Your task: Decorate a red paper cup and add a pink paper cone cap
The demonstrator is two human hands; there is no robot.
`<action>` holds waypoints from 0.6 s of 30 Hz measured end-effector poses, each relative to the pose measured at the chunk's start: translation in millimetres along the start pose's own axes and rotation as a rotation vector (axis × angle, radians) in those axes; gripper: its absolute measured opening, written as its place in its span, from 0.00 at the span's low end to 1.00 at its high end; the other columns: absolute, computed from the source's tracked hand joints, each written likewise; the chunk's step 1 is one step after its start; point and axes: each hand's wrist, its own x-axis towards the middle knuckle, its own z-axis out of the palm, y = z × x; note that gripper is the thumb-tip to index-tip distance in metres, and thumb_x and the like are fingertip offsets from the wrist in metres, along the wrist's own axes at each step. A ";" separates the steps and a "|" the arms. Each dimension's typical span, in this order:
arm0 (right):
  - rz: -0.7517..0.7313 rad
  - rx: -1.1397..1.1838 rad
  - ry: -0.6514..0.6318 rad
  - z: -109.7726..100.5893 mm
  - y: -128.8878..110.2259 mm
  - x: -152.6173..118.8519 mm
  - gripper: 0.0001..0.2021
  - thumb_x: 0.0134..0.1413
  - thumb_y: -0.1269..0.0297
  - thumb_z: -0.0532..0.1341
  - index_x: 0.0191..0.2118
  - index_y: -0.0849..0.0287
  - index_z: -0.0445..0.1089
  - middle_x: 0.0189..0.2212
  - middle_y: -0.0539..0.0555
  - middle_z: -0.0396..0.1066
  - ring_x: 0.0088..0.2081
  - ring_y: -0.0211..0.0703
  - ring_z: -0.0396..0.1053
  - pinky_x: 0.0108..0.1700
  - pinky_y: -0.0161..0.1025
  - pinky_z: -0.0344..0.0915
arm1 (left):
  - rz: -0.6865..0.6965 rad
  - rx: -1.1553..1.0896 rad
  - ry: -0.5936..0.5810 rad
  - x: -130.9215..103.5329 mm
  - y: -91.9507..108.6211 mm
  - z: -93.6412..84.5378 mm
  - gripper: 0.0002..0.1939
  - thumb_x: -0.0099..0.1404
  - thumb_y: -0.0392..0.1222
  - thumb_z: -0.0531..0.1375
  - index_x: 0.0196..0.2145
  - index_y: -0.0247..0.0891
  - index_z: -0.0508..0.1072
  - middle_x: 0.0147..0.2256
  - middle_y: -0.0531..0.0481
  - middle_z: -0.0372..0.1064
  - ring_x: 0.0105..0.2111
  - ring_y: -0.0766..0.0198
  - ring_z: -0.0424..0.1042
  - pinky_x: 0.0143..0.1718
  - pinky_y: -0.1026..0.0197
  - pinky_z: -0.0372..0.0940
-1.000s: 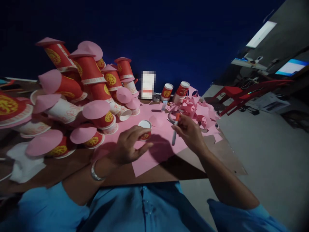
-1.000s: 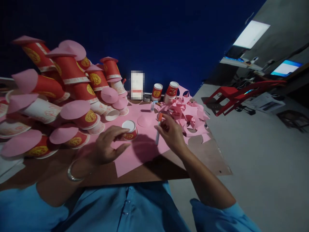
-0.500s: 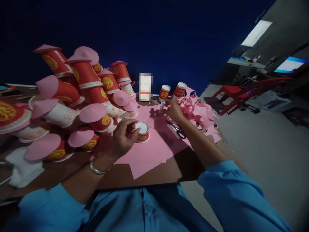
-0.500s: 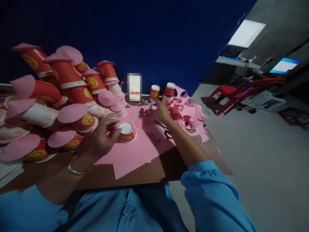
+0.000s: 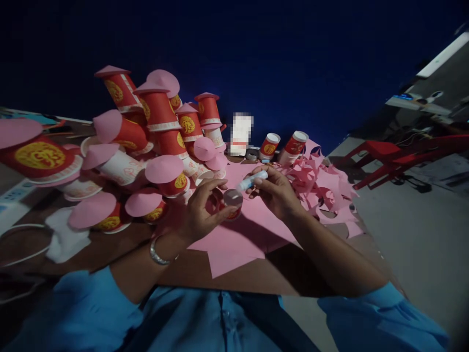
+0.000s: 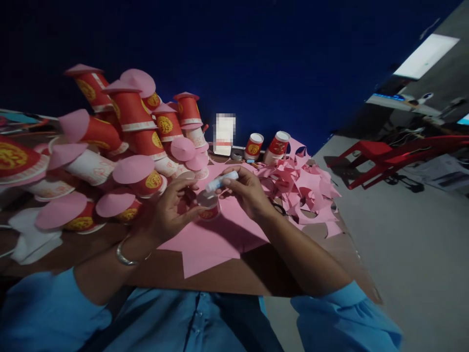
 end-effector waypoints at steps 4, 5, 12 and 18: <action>0.063 0.088 -0.022 14.1 15.8 -6.1 0.23 0.43 0.48 0.81 0.38 0.54 0.75 0.26 0.45 0.75 0.26 0.37 0.73 0.30 0.35 0.73 | -0.020 -0.022 0.002 -0.3 0.3 -0.5 0.29 0.66 0.49 0.73 0.60 0.40 0.70 0.47 0.44 0.74 0.41 0.61 0.77 0.40 0.59 0.76; 0.058 0.089 -0.002 15.8 20.6 -8.1 0.23 0.43 0.47 0.80 0.37 0.54 0.75 0.26 0.45 0.74 0.25 0.36 0.72 0.29 0.34 0.72 | -0.027 -0.017 -0.005 0.1 1.7 -0.8 0.28 0.66 0.48 0.72 0.59 0.40 0.71 0.45 0.45 0.75 0.39 0.62 0.77 0.38 0.60 0.76; -0.223 -0.325 -0.007 14.4 25.4 -28.8 0.16 0.62 0.48 0.71 0.49 0.51 0.80 0.36 0.51 0.77 0.30 0.39 0.71 0.33 0.39 0.71 | 0.057 0.174 -0.065 6.7 17.4 -4.8 0.09 0.70 0.39 0.68 0.47 0.40 0.75 0.40 0.48 0.81 0.37 0.63 0.80 0.40 0.61 0.76; -0.487 -0.645 -0.021 7.4 19.0 -35.8 0.13 0.73 0.55 0.61 0.56 0.51 0.76 0.32 0.51 0.73 0.28 0.40 0.69 0.33 0.41 0.68 | 0.178 0.181 -0.009 11.8 23.9 -8.8 0.09 0.68 0.36 0.68 0.45 0.40 0.75 0.36 0.51 0.80 0.34 0.64 0.78 0.36 0.61 0.74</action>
